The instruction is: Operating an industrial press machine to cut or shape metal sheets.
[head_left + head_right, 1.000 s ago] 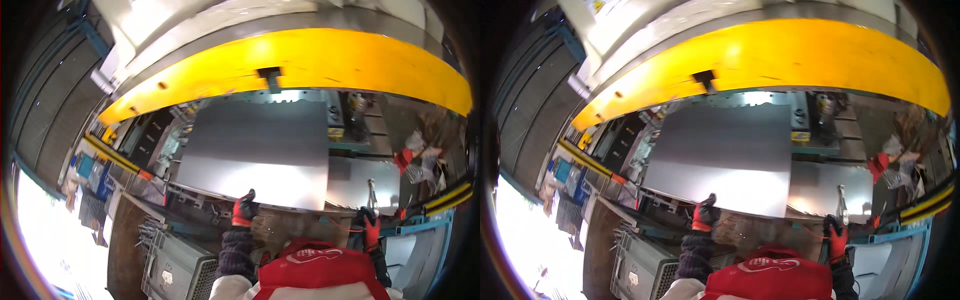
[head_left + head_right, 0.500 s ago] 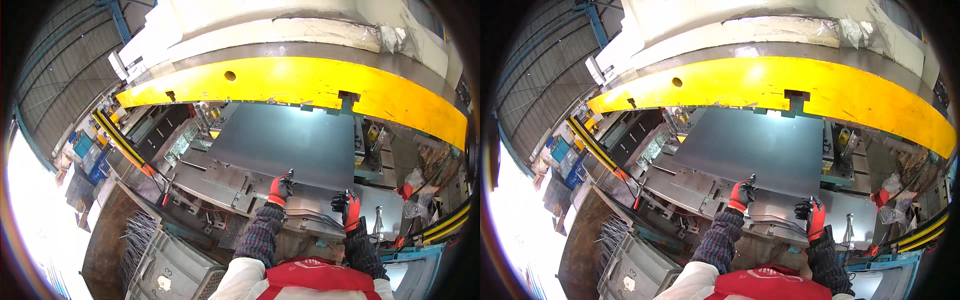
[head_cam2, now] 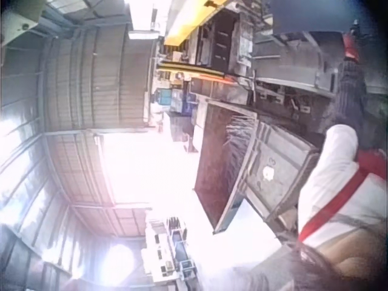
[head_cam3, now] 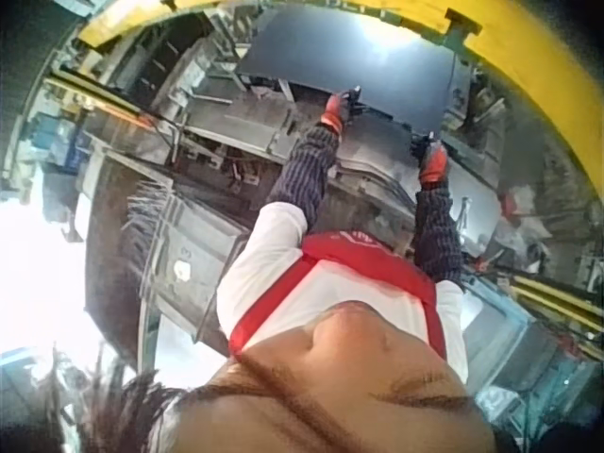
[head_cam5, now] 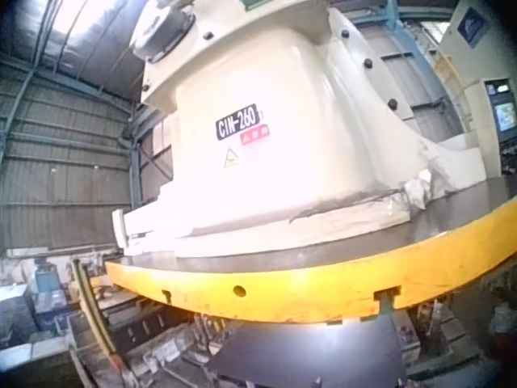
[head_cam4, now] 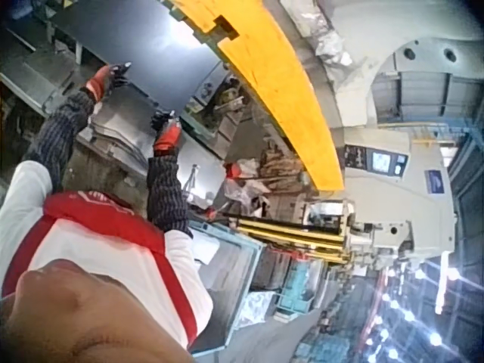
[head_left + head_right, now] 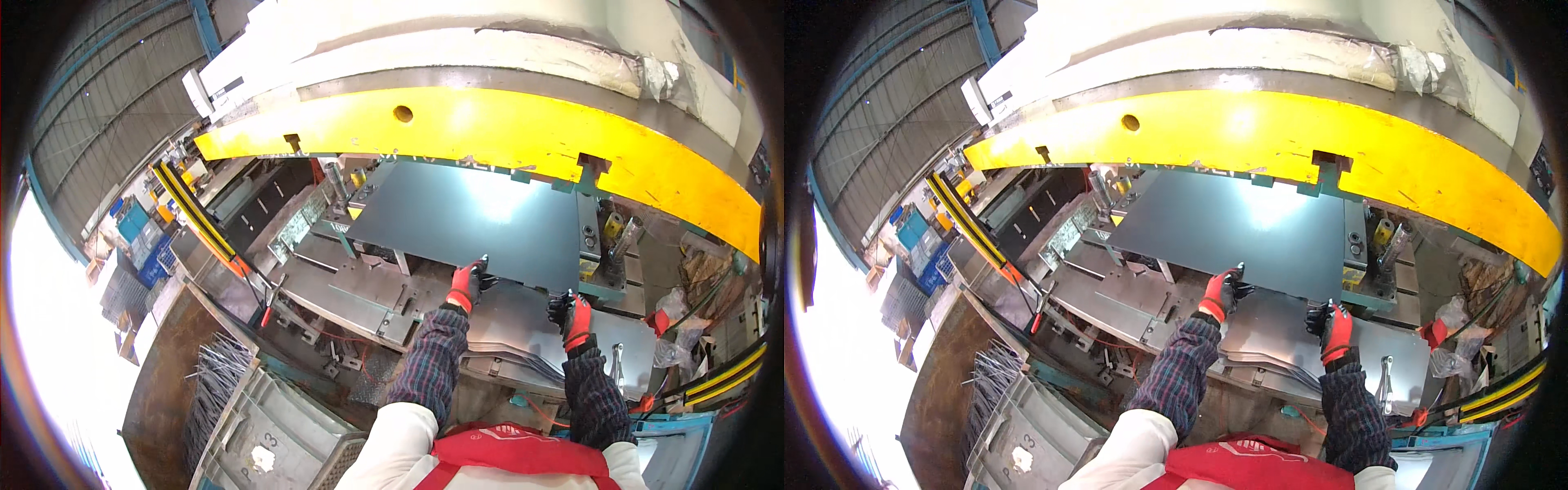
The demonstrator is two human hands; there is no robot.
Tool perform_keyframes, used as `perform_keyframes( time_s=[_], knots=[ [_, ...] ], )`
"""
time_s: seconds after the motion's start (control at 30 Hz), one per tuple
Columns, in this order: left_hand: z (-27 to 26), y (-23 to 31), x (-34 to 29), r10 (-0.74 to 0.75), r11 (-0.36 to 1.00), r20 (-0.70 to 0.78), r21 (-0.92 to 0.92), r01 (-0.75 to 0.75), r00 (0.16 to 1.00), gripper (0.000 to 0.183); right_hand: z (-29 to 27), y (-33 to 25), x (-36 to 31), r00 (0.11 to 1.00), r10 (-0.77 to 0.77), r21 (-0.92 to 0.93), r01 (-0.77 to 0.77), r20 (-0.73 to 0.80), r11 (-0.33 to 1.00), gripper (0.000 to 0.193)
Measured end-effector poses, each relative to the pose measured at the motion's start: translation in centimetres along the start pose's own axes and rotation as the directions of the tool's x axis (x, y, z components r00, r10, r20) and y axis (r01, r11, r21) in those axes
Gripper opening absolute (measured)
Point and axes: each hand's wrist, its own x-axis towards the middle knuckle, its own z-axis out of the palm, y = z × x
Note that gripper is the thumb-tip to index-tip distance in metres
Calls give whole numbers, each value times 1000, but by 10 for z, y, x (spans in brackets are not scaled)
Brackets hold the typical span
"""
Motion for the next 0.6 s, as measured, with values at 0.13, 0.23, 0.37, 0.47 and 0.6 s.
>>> perform_keyframes(
  time_s=[0.13, 0.23, 0.37, 0.47, 0.6],
  knots=[
    [7, 11, 3, 1, 996, -36, 94, 2, 999, 11, -4, -5, 14, 994, 6, -215, -29, -105, 976, 24],
    [-1, 4, 14, 54, 990, -25, 135, -50, 998, 10, 1, -17, 10, 999, -6, -357, -9, -39, 934, 24],
    [-17, -5, 28, 117, 969, -42, 224, -105, 992, 13, 1, -20, 7, 999, 44, -428, -54, -31, 902, 20],
    [-25, -10, 20, 72, 995, 75, -68, -67, 995, 21, -10, -22, -7, 981, 195, -340, -178, 18, 923, 26],
    [-9, -26, -44, -169, 969, 228, -138, 204, 959, 35, -55, -6, -52, 940, 296, -221, -257, 171, 941, 33]
  ],
)
